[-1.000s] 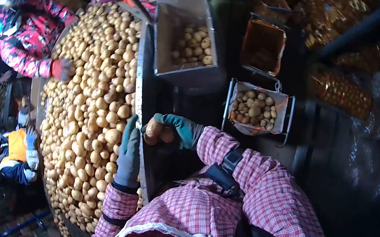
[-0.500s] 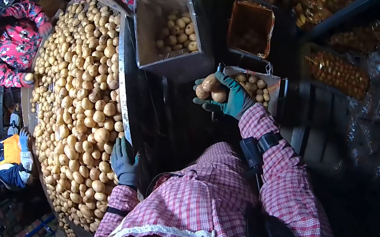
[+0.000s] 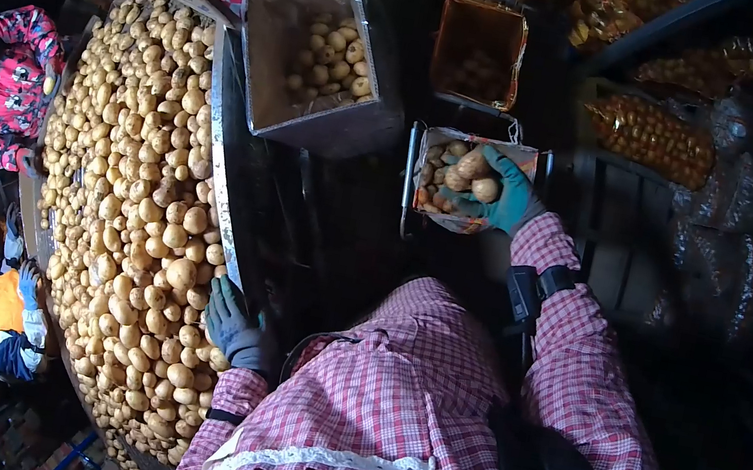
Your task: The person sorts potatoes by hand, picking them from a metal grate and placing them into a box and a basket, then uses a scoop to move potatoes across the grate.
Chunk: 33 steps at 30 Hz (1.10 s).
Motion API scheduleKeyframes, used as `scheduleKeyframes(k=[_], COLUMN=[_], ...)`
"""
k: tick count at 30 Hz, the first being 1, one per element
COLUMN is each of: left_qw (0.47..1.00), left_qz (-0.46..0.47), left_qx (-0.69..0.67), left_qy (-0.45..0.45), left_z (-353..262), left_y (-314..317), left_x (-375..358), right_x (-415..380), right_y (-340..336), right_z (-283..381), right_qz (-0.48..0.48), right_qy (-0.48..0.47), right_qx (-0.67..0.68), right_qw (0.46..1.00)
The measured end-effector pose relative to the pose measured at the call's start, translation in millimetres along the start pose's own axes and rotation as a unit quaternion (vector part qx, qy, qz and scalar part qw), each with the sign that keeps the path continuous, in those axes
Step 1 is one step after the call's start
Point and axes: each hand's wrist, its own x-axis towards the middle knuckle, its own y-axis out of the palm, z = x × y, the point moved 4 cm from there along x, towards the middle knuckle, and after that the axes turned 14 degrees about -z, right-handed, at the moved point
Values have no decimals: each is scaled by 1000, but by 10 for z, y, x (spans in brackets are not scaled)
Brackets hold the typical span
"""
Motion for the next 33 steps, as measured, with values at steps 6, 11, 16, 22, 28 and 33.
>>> scheduleKeyframes(k=[6, 11, 16, 22, 28, 33], left_qw=[1000, 1000, 1000, 999, 999, 997], left_qz=[3, 6, 12, -6, -7, -36], left_qx=[-3, -23, -21, -40, -53, -72], left_qy=[2, 10, 4, -5, 1, 5], left_z=[17, 53, 95, 191, 229, 257], left_y=[22, 73, 49, 118, 95, 62], left_x=[10, 14, 48, 10, 7, -14], right_x=[21, 34, 694, 684, 614, 284], right_y=[-332, -334, -930, -417, 192, 558], right_z=[214, 199, 220, 204, -140, -411], right_qz=[-49, -57, -214, -164, -61, -49], right_qy=[-2, -41, -25, -71, -52, -44], right_qx=[2, -137, -216, -281, -322, -307], right_qw=[999, 988, 952, 943, 943, 949])
